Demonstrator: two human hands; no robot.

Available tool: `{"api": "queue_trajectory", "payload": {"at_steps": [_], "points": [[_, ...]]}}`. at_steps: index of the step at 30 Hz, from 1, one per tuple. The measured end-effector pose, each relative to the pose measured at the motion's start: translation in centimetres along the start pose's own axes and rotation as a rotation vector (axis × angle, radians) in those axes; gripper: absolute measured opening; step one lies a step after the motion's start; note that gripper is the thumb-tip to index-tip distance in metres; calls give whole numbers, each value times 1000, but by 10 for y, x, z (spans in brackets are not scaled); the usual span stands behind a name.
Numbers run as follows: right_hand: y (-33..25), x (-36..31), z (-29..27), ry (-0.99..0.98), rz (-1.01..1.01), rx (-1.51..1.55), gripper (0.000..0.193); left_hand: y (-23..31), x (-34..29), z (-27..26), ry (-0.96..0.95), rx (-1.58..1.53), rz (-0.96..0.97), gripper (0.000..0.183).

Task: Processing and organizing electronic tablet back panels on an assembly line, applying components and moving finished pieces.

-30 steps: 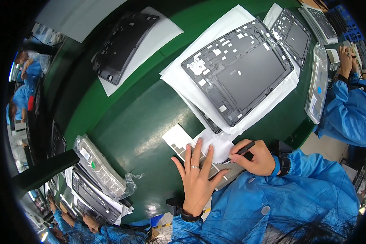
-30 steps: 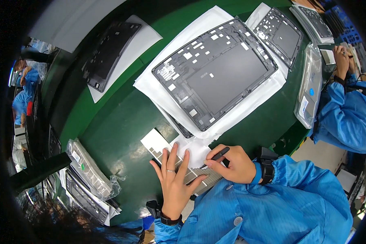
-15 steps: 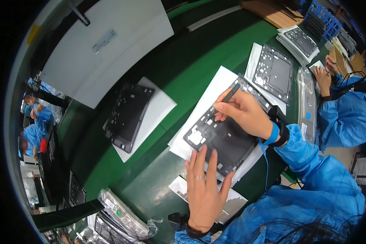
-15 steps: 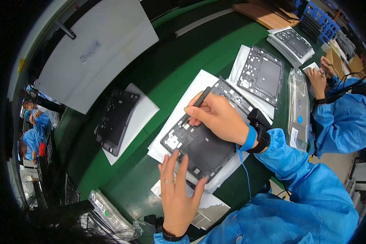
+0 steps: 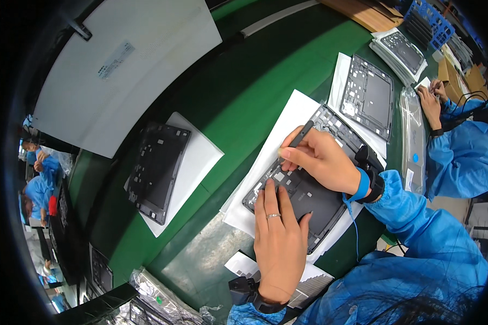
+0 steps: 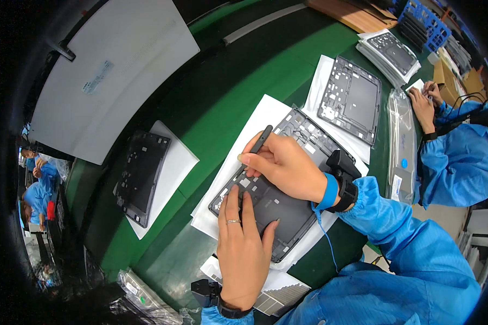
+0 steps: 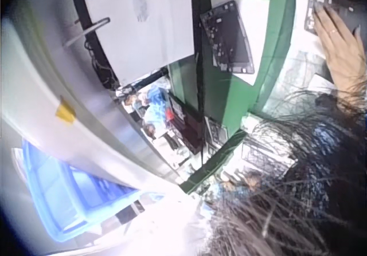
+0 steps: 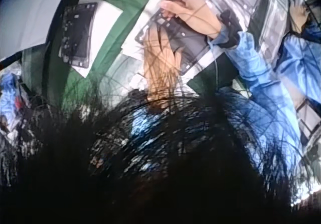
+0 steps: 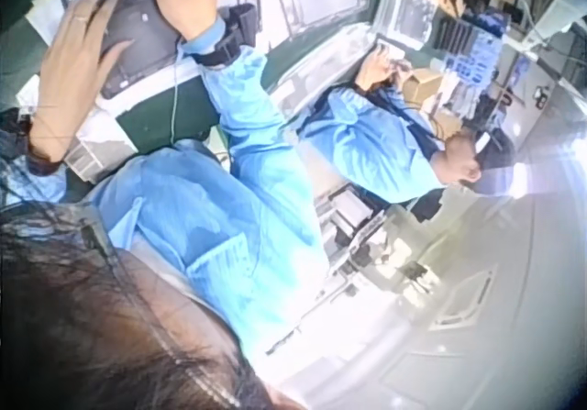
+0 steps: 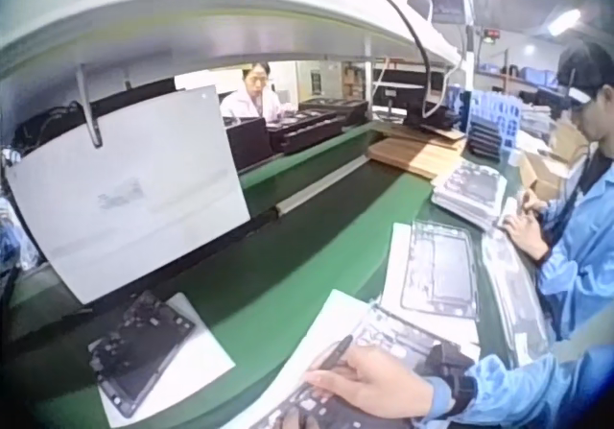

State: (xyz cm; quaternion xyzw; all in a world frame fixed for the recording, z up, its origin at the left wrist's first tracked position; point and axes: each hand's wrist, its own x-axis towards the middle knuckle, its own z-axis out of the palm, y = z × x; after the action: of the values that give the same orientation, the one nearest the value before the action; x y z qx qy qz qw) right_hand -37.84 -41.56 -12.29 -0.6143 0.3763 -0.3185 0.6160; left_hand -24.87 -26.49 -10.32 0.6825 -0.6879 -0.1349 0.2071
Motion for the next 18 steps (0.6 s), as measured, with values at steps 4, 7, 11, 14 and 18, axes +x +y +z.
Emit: {"api": "queue_trajectory", "payload": {"at_steps": [4, 7, 11, 14, 18], "points": [[2, 2, -1, -18, -17, -42, 19, 2, 2, -2, -30, 32, -22, 66], [2, 2, 0, -22, -29, -50, 19, 1, 1, -1, -33, 27, -24, 66], [0, 2, 0, -2, -10, -42, 21, -2, 0, 1, -8, -21, -1, 67], [-1, 3, -1, -22, 17, -56, 20, -1, 1, 0, -18, -21, -8, 68], [-1, 4, -2, -23, 12, -58, 20, 1, 6, -3, -38, 10, -12, 70]]}}
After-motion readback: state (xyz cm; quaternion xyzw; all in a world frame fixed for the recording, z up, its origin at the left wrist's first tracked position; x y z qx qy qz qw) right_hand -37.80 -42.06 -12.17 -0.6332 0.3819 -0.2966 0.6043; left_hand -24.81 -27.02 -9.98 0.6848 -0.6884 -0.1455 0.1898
